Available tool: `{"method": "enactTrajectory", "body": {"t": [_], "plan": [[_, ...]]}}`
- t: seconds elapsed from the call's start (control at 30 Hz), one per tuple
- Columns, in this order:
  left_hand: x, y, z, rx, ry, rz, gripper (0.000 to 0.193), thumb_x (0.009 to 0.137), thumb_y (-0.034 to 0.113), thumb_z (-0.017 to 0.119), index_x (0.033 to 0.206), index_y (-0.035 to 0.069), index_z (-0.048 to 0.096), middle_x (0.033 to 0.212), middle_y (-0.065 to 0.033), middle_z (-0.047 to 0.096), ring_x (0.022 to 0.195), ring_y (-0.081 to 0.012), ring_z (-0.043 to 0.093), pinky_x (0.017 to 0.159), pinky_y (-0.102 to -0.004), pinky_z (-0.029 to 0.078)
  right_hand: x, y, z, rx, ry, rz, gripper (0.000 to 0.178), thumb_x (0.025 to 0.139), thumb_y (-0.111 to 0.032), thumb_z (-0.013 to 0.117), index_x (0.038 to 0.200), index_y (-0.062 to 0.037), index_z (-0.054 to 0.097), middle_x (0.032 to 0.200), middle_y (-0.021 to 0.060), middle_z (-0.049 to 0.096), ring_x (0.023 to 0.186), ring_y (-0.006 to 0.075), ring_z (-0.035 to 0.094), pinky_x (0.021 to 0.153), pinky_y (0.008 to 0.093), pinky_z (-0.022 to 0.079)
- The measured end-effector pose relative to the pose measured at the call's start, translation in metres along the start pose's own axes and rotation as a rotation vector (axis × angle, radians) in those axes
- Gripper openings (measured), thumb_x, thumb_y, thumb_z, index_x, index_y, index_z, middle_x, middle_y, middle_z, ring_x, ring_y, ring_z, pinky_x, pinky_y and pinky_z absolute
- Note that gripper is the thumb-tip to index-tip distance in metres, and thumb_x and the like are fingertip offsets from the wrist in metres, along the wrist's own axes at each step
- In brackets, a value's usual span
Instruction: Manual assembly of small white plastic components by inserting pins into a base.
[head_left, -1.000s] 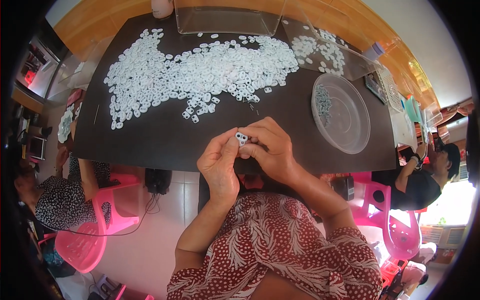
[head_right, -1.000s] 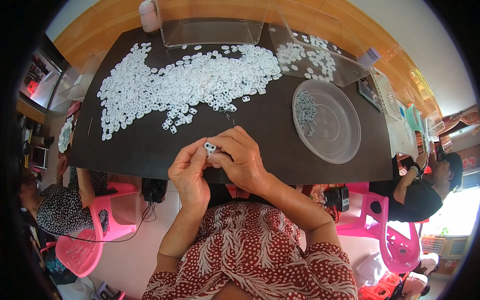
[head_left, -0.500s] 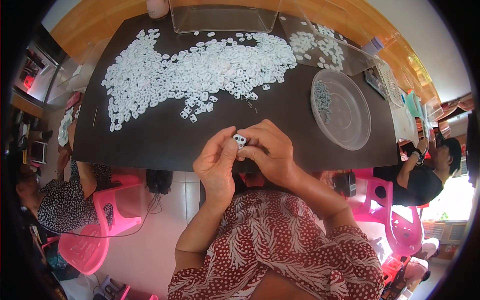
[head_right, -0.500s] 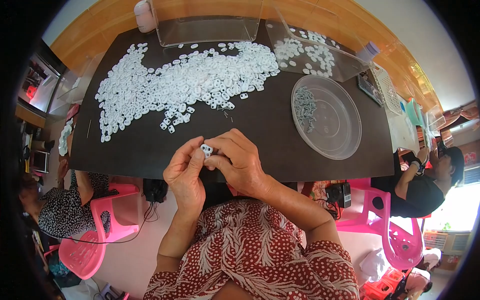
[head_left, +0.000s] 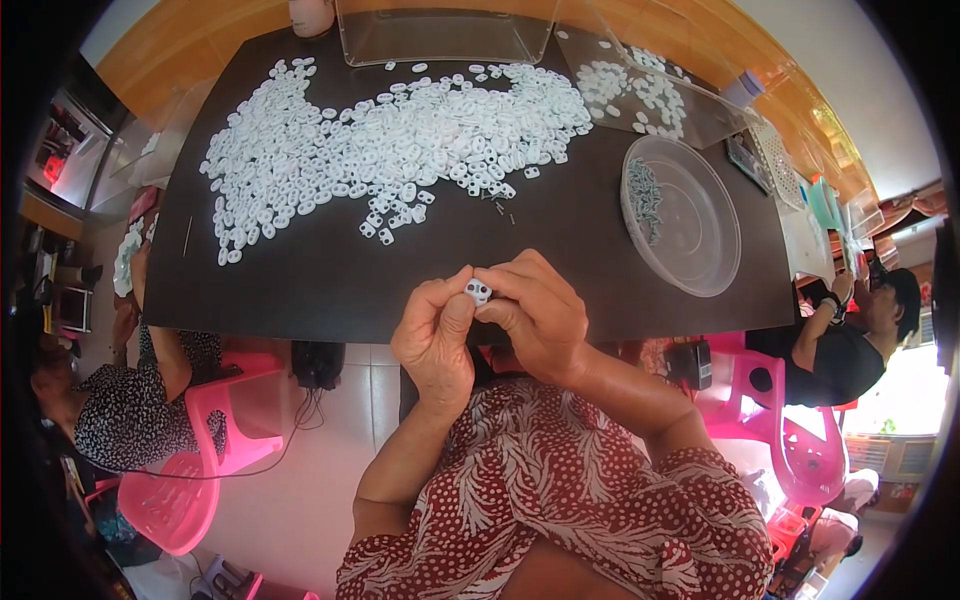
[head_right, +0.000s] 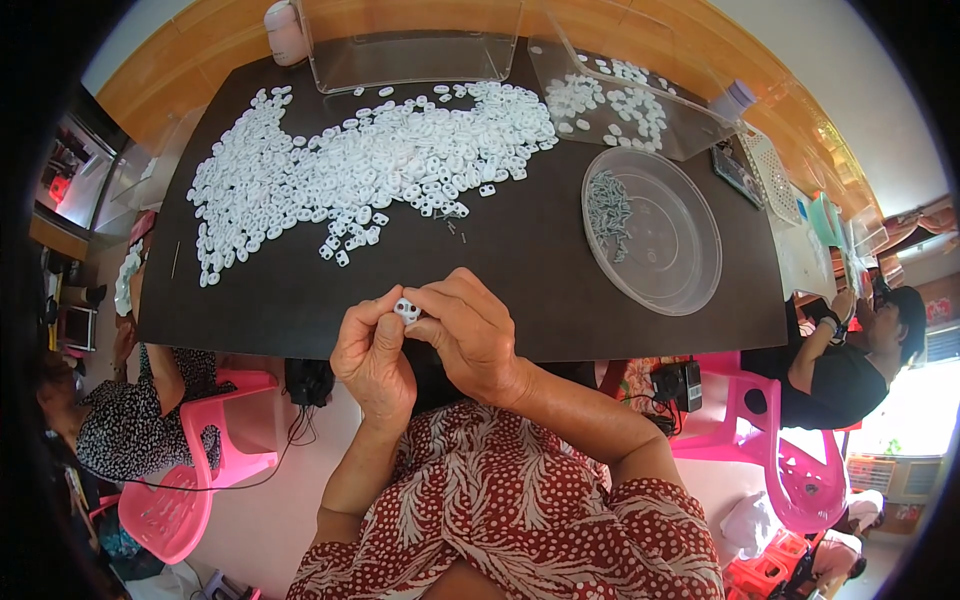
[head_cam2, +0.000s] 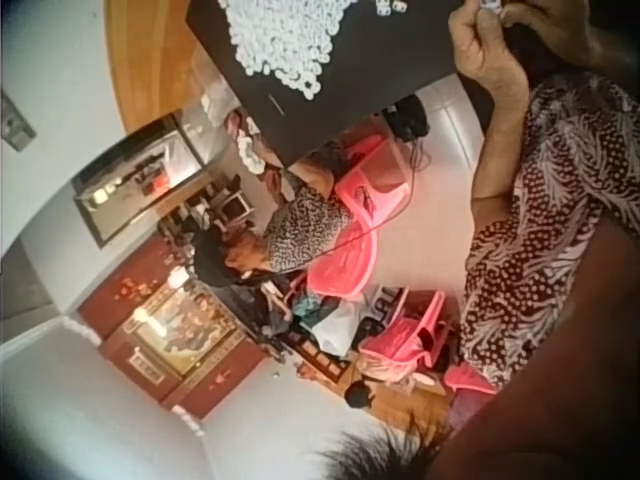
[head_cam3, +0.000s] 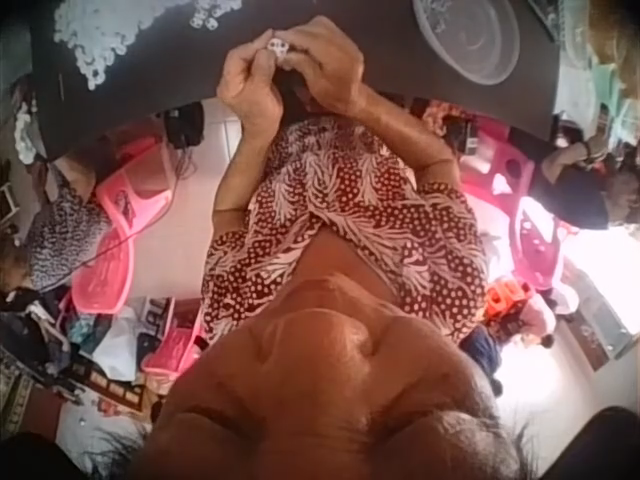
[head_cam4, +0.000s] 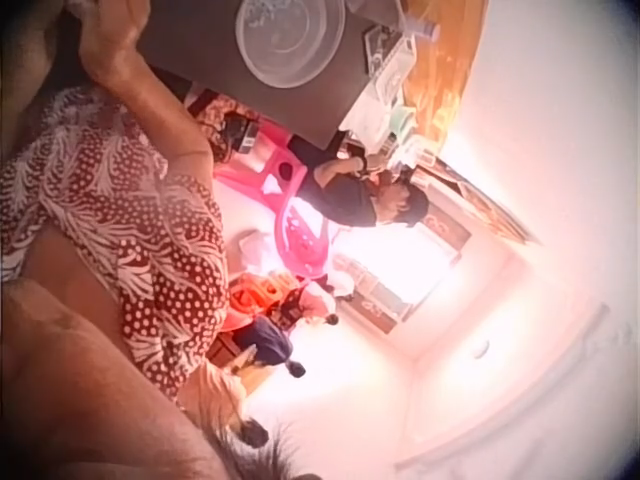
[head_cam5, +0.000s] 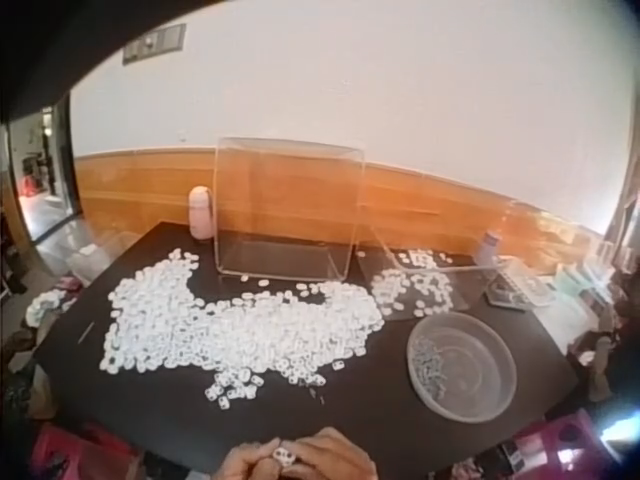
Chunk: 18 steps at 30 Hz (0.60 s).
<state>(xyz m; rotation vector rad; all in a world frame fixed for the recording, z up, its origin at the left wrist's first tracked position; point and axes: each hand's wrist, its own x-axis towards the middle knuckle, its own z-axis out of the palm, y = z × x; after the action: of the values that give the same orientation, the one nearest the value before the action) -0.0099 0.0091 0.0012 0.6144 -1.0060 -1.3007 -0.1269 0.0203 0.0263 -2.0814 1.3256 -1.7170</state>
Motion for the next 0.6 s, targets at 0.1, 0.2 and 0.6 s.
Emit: {"method": "enactTrajectory", "body": {"t": [0.1, 0.2, 0.6], "plan": [[-0.0002, 0.0004, 0.0006, 0.033, 0.016, 0.02, 0.02, 0.089, 0.01, 0.061, 0.103, -0.004, 0.062, 0.088, -0.0006, 0.057, 0.078, -0.0059, 0.049, 0.074, -0.0189, 0.04, -0.0014, -0.0013, 0.0012, -0.002, 0.007, 0.008, 0.03, 0.067, 0.006, 0.067, 0.096, 0.0055, 0.062, 0.084, 0.0123, 0.061, 0.066, 0.0217, 0.053, 0.055, 0.0298, 0.044], [0.0003, 0.0002, -0.0019, 0.044, 0.02, 0.015, 0.021, 0.089, 0.011, 0.061, 0.104, -0.004, 0.062, 0.088, -0.0005, 0.057, 0.078, -0.0059, 0.049, 0.073, -0.019, 0.04, -0.0034, -0.0029, 0.0028, -0.005, -0.022, 0.061, 0.032, 0.07, 0.005, 0.068, 0.101, 0.0057, 0.063, 0.087, 0.0139, 0.063, 0.07, 0.0224, 0.056, 0.058, 0.0286, 0.045], [-0.0058, 0.0002, 0.006, 0.03, 0.076, 0.021, 0.02, 0.091, 0.015, 0.06, 0.101, -0.002, 0.061, 0.085, 0.0021, 0.053, 0.075, -0.0043, 0.044, 0.07, -0.0183, 0.037, -0.0076, -0.0011, 0.0103, -0.071, 0.024, -0.008, 0.026, 0.073, 0.004, 0.064, 0.099, 0.0051, 0.061, 0.087, 0.0156, 0.061, 0.069, 0.0248, 0.055, 0.058, 0.0308, 0.045]]}}
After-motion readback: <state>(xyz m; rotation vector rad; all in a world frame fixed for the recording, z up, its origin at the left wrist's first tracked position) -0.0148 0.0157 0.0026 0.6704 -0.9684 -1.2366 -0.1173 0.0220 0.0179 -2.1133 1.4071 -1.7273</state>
